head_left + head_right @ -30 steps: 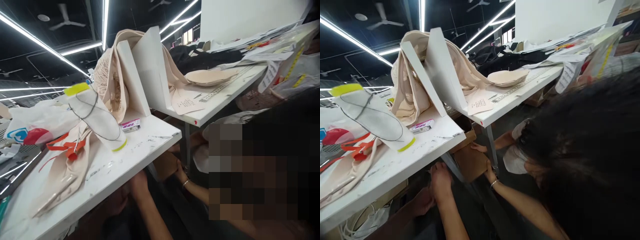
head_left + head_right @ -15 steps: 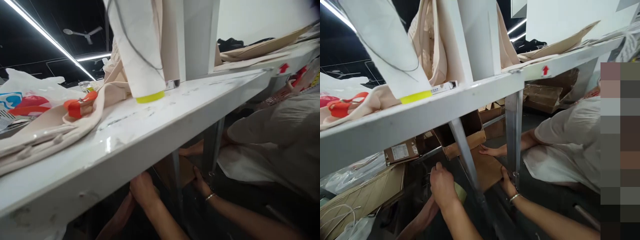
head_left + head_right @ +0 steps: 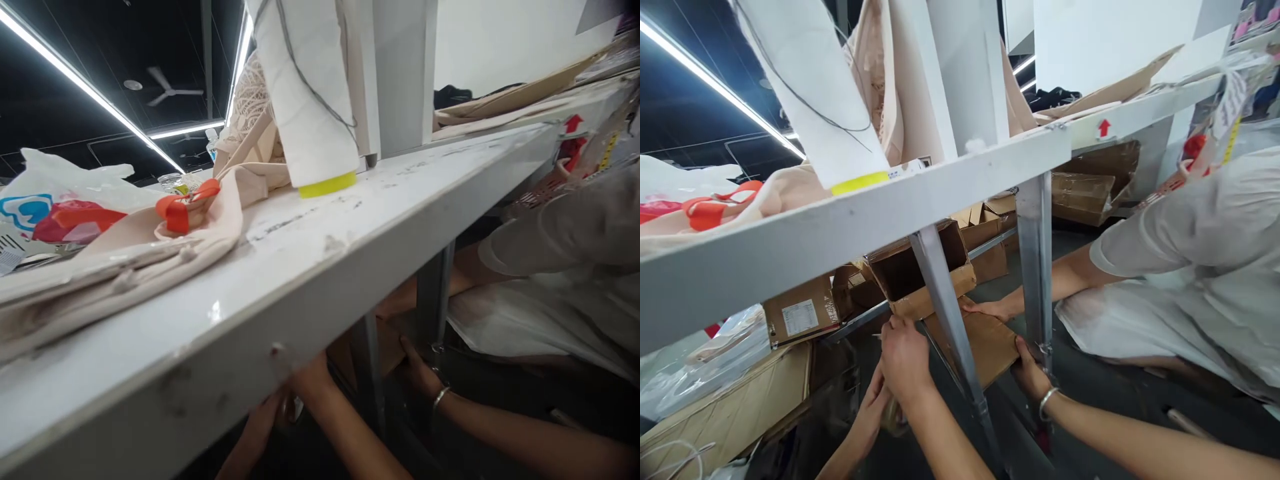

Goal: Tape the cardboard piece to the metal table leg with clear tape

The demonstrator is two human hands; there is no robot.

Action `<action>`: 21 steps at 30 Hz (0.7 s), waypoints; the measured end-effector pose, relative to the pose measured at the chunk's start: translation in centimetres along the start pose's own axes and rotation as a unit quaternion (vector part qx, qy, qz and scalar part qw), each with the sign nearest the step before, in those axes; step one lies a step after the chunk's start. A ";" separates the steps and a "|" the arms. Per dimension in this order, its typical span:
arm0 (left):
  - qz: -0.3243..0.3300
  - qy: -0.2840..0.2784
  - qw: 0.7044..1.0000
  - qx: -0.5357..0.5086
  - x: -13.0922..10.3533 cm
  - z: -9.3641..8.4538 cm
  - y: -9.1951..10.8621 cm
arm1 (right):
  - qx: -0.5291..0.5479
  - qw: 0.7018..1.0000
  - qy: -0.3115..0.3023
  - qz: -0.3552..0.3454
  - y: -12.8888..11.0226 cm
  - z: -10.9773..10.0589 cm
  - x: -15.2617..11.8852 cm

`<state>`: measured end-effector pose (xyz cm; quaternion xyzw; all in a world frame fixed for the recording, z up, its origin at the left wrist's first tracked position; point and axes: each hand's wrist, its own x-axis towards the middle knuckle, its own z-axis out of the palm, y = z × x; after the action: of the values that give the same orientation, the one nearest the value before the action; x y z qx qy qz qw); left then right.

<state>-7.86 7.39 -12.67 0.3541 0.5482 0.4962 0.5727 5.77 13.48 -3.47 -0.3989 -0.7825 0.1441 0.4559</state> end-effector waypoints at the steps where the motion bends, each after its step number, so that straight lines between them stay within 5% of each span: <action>1: -0.006 -0.007 1.000 0.019 -0.2 -0.5 0.6 | 0.013 1.000 0.010 0.014 0.5 0.1 0.1; 7: -0.038 -0.020 0.995 0.091 -0.1 -2.3 4.2 | 0.110 0.988 0.057 0.092 2.2 1.3 0.1; 14: -0.074 -0.055 0.986 0.136 -0.9 -1.9 7.4 | 0.243 0.952 0.081 0.168 4.9 1.1 0.7; 21: -0.059 -0.033 0.990 0.124 -0.9 -2.0 12.7 | 0.362 0.881 -0.002 0.307 6.2 0.9 -0.4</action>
<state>-12.04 9.52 -0.70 0.4056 0.6066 0.3774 0.5701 8.18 17.30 -7.80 -0.4260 -0.5154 0.5503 0.5000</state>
